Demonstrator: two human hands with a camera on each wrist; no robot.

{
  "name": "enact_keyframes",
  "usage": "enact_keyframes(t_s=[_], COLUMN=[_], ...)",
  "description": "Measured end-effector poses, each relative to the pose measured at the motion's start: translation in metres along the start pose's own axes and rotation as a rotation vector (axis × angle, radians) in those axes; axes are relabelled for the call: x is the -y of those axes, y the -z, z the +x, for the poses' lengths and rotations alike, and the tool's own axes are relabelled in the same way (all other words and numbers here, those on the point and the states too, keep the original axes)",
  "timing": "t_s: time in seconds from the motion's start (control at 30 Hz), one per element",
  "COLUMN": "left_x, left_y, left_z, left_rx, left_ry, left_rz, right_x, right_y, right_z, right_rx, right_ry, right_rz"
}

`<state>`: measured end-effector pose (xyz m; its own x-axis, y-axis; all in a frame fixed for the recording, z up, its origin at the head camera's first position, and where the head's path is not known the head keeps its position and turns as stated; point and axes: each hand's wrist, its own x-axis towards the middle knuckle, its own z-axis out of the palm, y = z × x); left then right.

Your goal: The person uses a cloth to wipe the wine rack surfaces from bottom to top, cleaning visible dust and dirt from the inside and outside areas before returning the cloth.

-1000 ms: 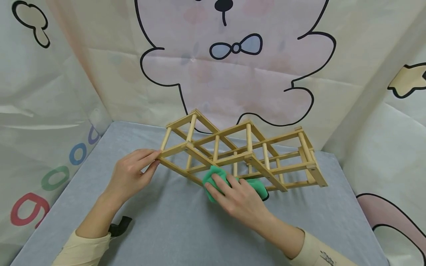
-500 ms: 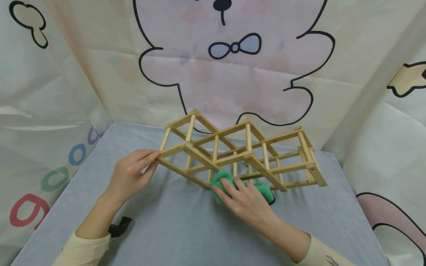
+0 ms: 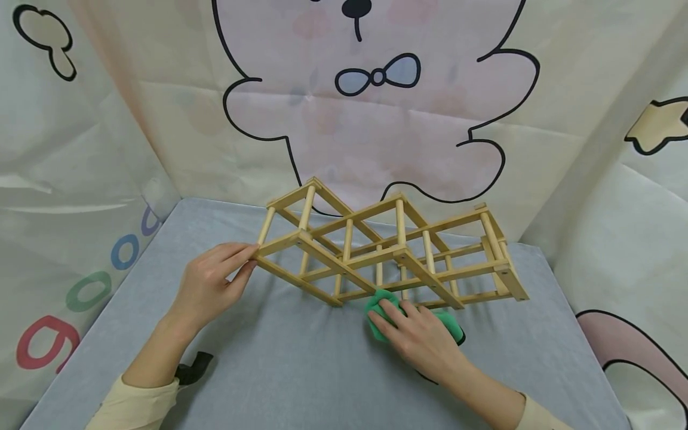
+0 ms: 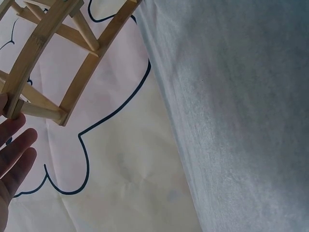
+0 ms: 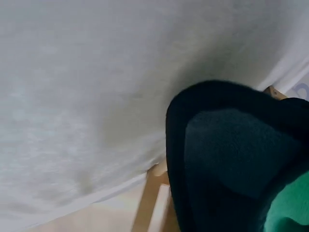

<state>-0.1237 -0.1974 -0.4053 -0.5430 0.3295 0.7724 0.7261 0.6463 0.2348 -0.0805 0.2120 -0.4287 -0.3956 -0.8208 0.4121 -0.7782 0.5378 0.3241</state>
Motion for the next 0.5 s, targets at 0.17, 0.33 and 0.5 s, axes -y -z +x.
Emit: enact_keyframes(t_s=[0.17, 0.33, 0.5], left_x=[0.0, 0.0, 0.0], left_y=[-0.002, -0.002, -0.001], left_z=[0.0, 0.0, 0.0], left_rx=[-0.019, -0.022, -0.029], left_ry=[-0.013, -0.012, -0.016], left_rz=[-0.005, -0.005, -0.005], right_x=[-0.009, -0.019, -0.024], right_y=[0.007, 0.017, 0.023], right_z=[-0.007, -0.008, -0.009], right_rx=[-0.008, -0.055, -0.103], right_ry=[-0.019, -0.06, -0.077], right_rz=[-0.023, -0.076, -0.056])
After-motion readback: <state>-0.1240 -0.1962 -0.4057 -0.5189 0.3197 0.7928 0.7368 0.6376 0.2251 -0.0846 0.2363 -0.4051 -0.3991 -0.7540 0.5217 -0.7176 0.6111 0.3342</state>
